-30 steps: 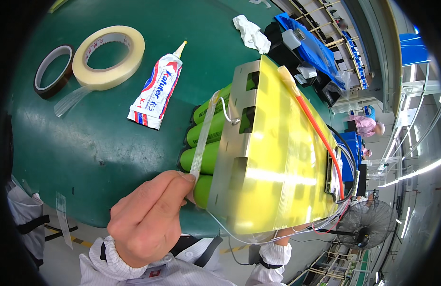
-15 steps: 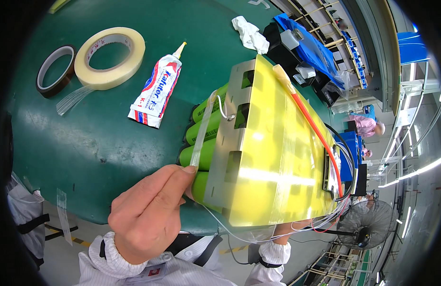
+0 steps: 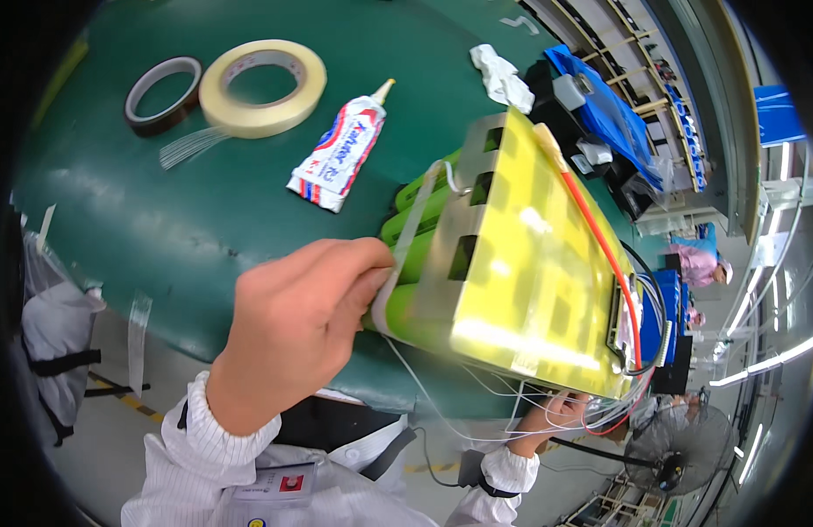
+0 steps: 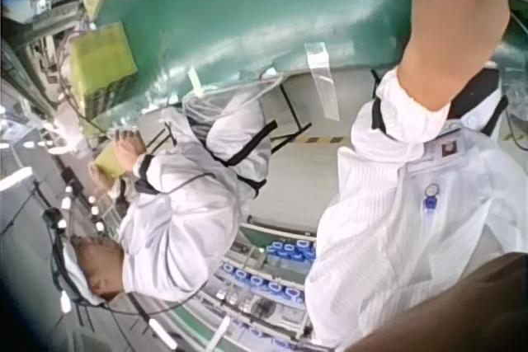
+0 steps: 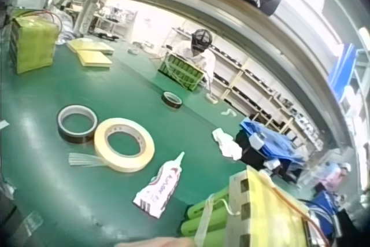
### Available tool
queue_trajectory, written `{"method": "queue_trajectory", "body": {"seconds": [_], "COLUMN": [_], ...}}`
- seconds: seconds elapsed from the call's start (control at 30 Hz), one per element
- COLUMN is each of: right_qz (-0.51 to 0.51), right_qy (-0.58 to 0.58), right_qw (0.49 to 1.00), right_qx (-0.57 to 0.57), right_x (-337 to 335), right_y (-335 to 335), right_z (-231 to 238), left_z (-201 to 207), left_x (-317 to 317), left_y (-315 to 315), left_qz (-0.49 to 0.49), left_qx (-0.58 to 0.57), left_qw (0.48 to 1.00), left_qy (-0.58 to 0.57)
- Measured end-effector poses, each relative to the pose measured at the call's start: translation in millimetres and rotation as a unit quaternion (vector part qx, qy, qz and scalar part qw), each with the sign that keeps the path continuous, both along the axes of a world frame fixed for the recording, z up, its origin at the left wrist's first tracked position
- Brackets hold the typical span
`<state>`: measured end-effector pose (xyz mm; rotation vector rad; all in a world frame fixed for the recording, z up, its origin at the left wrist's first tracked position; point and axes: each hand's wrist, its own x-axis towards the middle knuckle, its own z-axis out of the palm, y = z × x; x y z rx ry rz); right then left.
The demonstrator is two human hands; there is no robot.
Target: The person secures a battery pack consisting of green cylindrical cells using clear adhesive tape and zip ties. They apply tape to the sides and top of the pack, then use zip ties to bundle the wires and further secure the components. The person also handles red and black wires connected to the pack.
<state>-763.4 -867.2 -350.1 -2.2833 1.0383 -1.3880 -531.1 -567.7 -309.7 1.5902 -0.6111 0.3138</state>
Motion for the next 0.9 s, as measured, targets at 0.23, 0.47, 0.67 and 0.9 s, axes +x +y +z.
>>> {"method": "queue_trajectory", "body": {"seconds": [0.23, 0.47, 0.67, 0.9], "right_qz": [0.041, 0.033, 0.034, 0.061], "right_qy": [-0.037, -0.031, -0.045, -0.065], "right_qw": [0.998, 0.998, 0.998, 0.994], "right_qx": [0.033, 0.047, 0.033, 0.068], "right_x": [9.5, 13.2, 9.9, -1.9], "right_y": [12.4, 19.1, 15.2, 3.5], "right_z": [10.2, 15.9, 13.6, 7.6], "left_z": [-8.5, -4.1, 1.5, -3.6], "left_x": [7.8, 12.3, 12.2, 11.5], "left_y": [2.8, 1.3, 3.0, 3.1], "left_qz": [-0.011, 0.036, 0.057, 0.058], "left_qx": [0.007, 0.035, 0.134, 0.087], "left_qw": [0.991, 0.976, 0.95, 0.96], "left_qy": [-0.13, -0.214, -0.275, -0.26]}}
